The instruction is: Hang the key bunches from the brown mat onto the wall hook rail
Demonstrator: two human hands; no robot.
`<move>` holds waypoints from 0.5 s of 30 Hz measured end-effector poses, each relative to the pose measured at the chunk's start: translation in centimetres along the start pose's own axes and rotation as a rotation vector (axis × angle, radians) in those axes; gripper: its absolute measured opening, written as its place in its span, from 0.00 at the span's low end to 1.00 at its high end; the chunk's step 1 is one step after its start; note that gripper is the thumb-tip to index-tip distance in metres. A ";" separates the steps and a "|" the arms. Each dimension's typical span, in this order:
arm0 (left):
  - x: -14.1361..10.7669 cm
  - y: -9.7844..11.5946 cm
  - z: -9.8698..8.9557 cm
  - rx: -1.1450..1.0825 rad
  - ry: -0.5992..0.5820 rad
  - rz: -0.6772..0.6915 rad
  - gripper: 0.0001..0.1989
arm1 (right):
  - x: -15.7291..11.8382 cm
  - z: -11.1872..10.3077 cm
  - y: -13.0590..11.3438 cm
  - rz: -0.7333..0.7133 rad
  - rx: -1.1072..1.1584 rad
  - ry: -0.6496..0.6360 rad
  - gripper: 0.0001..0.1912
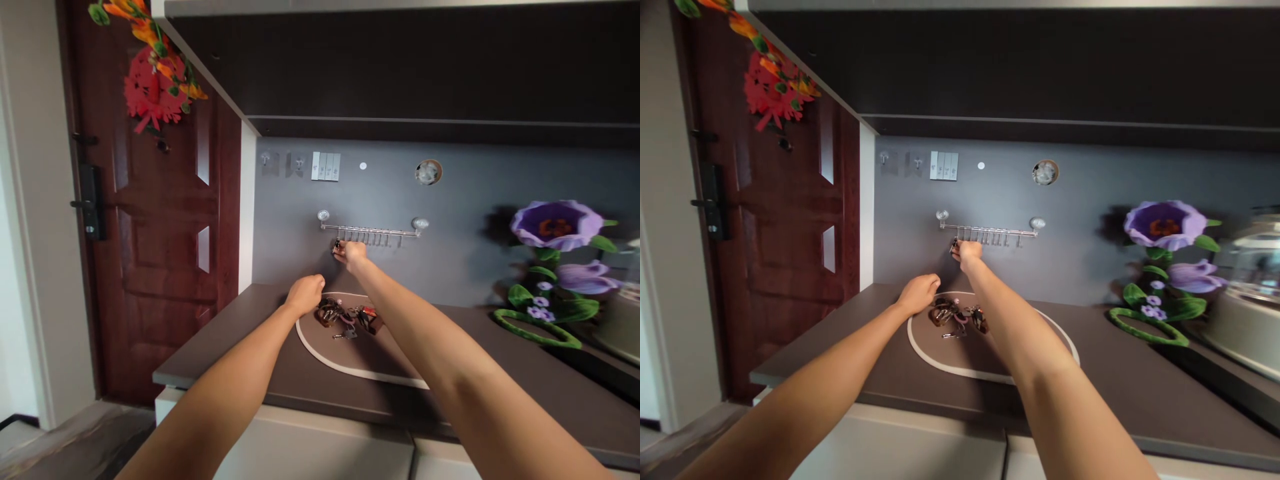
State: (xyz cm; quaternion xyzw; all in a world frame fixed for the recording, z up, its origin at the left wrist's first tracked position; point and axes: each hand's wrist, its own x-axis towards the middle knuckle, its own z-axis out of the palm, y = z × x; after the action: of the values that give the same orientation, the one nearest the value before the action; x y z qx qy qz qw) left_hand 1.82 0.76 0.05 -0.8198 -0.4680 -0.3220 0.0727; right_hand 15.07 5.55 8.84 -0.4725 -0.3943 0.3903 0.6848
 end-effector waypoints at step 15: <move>0.0 -0.1 -0.2 0.005 -0.007 -0.008 0.14 | -0.5 -1.2 1.6 -0.034 -0.077 -0.138 0.04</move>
State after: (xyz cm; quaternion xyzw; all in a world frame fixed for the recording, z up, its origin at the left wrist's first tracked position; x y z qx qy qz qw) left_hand 1.65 0.70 0.18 -0.8190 -0.4723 -0.3179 0.0719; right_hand 15.67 5.08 6.90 -0.4637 -0.4633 0.3948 0.6438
